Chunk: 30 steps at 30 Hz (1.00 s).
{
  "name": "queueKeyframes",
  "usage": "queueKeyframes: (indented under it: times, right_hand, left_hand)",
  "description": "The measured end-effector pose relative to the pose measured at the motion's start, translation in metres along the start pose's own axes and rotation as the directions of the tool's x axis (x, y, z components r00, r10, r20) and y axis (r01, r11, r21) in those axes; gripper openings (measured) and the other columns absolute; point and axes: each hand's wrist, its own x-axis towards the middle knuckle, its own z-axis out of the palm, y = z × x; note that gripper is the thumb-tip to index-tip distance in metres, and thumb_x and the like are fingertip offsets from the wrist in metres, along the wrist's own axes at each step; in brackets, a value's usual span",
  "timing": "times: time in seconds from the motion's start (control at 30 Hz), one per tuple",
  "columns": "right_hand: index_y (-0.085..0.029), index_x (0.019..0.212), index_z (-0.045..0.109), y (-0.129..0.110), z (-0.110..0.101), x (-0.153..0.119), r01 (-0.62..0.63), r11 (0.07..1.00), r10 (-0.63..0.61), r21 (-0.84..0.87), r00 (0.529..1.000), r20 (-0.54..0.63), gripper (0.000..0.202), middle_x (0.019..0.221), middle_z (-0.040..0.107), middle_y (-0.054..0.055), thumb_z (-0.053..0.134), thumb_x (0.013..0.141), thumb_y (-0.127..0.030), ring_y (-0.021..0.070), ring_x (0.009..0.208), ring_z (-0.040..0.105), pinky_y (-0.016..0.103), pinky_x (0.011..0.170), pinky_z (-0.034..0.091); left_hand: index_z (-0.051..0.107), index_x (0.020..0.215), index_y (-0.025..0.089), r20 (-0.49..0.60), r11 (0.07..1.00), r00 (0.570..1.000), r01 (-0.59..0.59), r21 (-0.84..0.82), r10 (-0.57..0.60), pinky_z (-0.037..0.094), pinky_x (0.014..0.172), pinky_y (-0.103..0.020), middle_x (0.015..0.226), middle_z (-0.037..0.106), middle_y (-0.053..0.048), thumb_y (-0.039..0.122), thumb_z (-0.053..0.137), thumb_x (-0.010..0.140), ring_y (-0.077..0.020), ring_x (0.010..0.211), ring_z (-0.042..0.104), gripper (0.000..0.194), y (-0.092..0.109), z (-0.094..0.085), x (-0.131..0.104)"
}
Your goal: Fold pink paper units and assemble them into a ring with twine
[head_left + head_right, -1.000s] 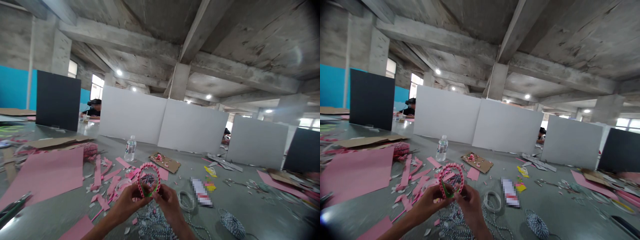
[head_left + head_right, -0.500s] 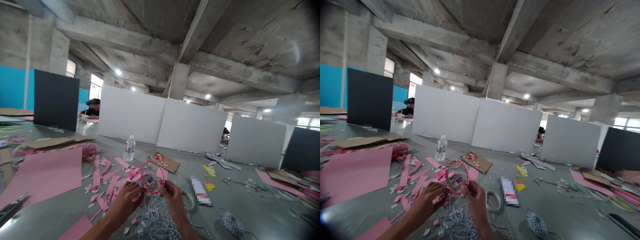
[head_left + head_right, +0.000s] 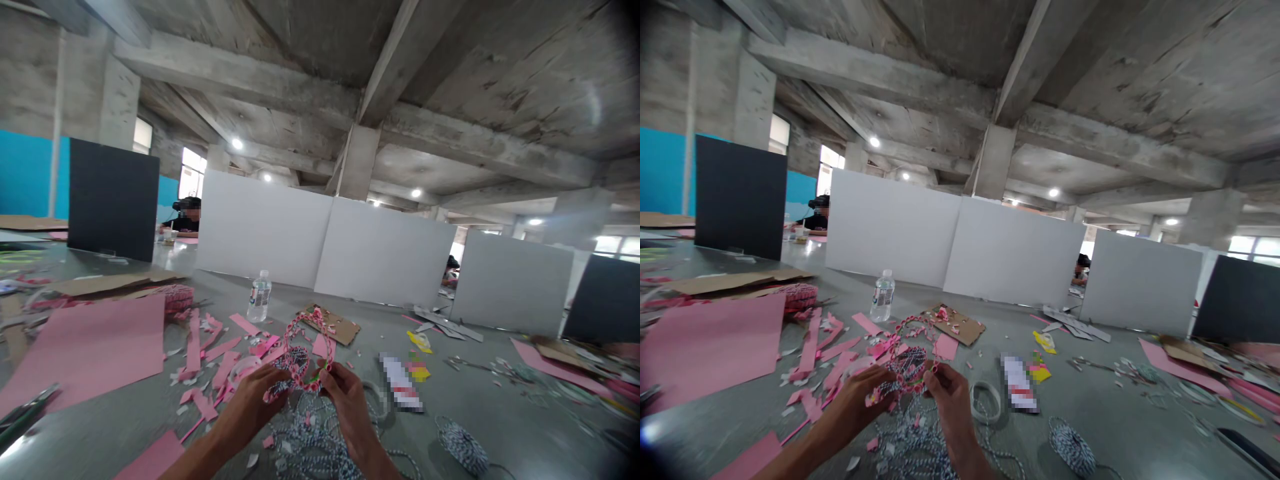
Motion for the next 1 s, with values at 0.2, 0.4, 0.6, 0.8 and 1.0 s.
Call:
queueKeyframes:
  times: [0.2, 0.4, 0.6, 0.8, 1.0]
  right_hand:
    - [-0.024, 0.087, 0.079, 0.004, 0.005, -0.001, 0.02, 0.998, -0.018, 0.06, 0.999, -0.033, 0.042, 0.073, 0.075, 0.007, 0.08, 0.067, -0.061, 0.024, 0.064, 0.069, 0.033, 0.054, 0.055]
    - [-0.026, 0.087, 0.08, 0.004, 0.005, -0.002, 0.011, 0.997, -0.008, 0.081, 1.0, -0.03, 0.043, 0.075, 0.075, 0.007, 0.081, 0.066, -0.063, 0.025, 0.064, 0.07, 0.034, 0.055, 0.055]
    - [-0.033, 0.084, 0.078, 0.005, 0.009, -0.006, 0.018, 0.998, -0.021, 0.068, 0.999, 0.04, 0.033, 0.074, 0.076, 0.007, 0.073, 0.068, -0.061, 0.0278, 0.066, 0.071, 0.039, 0.057, 0.051]
    - [-0.037, 0.08, 0.077, 0.007, 0.017, -0.011, 0.014, 0.998, -0.019, 0.065, 0.996, 0.087, 0.04, 0.074, 0.075, 0.009, 0.073, 0.064, -0.073, 0.0321, 0.059, 0.067, 0.046, 0.055, 0.052]
    - [-0.033, 0.077, 0.076, 0.006, 0.017, -0.015, 0.01, 0.996, -0.02, 0.093, 0.994, 0.111, 0.042, 0.071, 0.073, 0.008, 0.076, 0.063, -0.073, 0.0306, 0.061, 0.066, 0.044, 0.059, 0.053]
  left_hand:
    - [0.072, 0.102, 0.026, 0.015, 0.997, 0.998, 0.068, 0.025, -0.069, 0.053, 0.073, -0.025, 0.094, 0.077, -0.005, 0.021, 0.057, 0.089, -0.0196, 0.08, 0.072, 0.02, -0.004, 0.001, -0.001]
    - [0.071, 0.1, 0.026, -0.024, 0.963, 0.967, 0.248, -0.104, -0.252, 0.054, 0.085, -0.029, 0.098, 0.078, -0.005, 0.027, 0.06, 0.087, -0.0244, 0.092, 0.073, 0.017, -0.001, 0.001, 0.002]
    - [0.065, 0.095, 0.021, 0.043, 0.732, 0.912, 0.356, -0.581, -0.409, 0.054, 0.073, -0.028, 0.083, 0.074, -0.004, 0.047, 0.069, 0.082, -0.021, 0.079, 0.069, 0.03, 0.002, -0.003, 0.01]
    - [0.07, 0.074, 0.018, 0.098, 0.598, 0.859, 0.427, -0.678, -0.503, 0.052, 0.068, -0.027, 0.072, 0.073, -0.003, 0.052, 0.087, 0.06, -0.0193, 0.07, 0.067, 0.041, 0.004, -0.006, 0.02]
    - [0.074, 0.078, 0.017, 0.189, 0.459, 0.828, 0.465, -0.757, -0.527, 0.05, 0.064, -0.027, 0.071, 0.074, -0.003, 0.06, 0.082, 0.063, -0.0181, 0.066, 0.065, 0.047, -0.001, -0.001, 0.017]
